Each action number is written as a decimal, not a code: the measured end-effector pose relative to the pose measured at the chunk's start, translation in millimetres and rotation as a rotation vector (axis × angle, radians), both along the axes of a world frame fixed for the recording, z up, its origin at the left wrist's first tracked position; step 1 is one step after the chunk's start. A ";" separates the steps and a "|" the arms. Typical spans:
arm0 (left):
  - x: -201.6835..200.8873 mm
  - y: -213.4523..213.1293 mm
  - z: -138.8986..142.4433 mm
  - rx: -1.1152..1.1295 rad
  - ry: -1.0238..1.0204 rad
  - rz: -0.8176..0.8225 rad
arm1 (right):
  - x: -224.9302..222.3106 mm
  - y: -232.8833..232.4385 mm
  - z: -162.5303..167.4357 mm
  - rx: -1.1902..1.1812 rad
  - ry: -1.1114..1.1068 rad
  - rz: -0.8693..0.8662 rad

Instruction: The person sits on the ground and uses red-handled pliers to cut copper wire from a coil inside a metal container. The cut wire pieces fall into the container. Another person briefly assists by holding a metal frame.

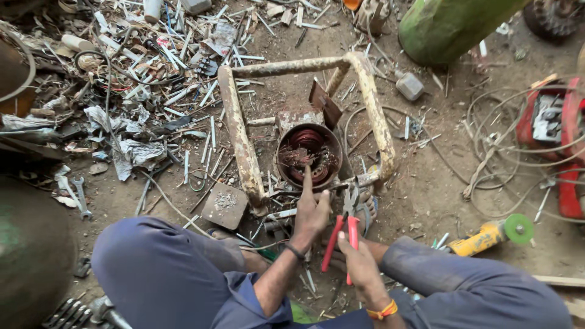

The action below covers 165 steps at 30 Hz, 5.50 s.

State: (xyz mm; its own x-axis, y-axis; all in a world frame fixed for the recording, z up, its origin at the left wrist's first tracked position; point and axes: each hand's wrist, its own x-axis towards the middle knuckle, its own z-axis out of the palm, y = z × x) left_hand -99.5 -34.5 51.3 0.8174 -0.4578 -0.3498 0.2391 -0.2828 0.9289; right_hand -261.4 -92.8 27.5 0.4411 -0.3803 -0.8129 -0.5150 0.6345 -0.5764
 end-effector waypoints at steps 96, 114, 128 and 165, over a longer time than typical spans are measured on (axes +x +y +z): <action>37.5 35.0 -16.1 0.102 -0.828 0.098 | 53.8 2.8 26.5 0.052 -0.032 0.187; 29.3 22.1 -24.5 0.569 -0.883 -0.140 | 1.9 12.4 -5.0 0.120 -0.051 0.137; 62.3 14.6 -18.5 0.625 -0.995 -0.287 | 7.8 22.2 -2.5 0.030 -0.101 0.435; 55.6 18.0 -30.0 0.561 -0.767 -0.259 | 2.3 -1.9 16.8 -0.447 -0.127 0.548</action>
State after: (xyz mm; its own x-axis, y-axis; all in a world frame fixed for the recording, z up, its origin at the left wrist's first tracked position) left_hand -43.9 -16.5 21.3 0.8112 -0.5846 0.0126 -0.5043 -0.6885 0.5212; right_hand -259.1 -94.7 44.4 0.7449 -0.3613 -0.5609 -0.6035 -0.0065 -0.7974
